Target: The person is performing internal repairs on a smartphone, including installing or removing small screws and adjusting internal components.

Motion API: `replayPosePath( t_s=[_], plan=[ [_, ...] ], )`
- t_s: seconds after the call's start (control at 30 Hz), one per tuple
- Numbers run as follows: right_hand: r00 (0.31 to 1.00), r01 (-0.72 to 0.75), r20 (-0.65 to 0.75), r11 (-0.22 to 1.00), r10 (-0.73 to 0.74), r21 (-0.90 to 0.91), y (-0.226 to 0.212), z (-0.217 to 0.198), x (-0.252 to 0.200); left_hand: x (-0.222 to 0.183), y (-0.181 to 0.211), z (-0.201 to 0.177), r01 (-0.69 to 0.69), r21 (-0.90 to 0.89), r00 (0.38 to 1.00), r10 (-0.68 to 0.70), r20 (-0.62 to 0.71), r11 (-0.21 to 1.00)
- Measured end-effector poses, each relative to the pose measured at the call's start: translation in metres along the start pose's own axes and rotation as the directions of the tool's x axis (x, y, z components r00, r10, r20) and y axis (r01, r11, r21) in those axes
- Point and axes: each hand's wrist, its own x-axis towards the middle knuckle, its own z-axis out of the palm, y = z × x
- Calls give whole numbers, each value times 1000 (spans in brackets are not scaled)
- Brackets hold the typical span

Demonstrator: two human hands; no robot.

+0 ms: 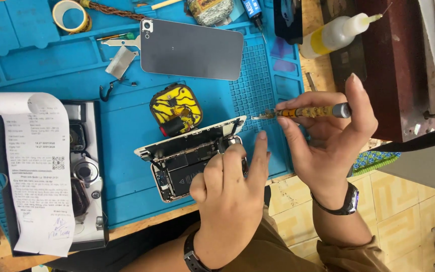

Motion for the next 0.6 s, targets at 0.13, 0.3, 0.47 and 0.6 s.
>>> replayPosePath(
  t_s=[0.13, 0.3, 0.47, 0.6],
  plan=[
    [1000, 1, 1, 1000, -1, 1, 1, 0, 1, 6, 5, 3, 15, 107, 997, -22, 67, 994],
    [1000, -13, 1, 1000, 13, -7, 3, -1, 1, 13, 9, 3, 26, 181, 995, -42, 89, 983],
    [1000, 10, 20, 1000, -10, 3, 4, -2, 2, 19, 10, 5, 15, 224, 993, -40, 110, 974],
    [1000, 19, 20, 1000, -19, -1, 4, -2, 3, 18, 13, 5, 9, 246, 992, -39, 118, 969]
  ],
)
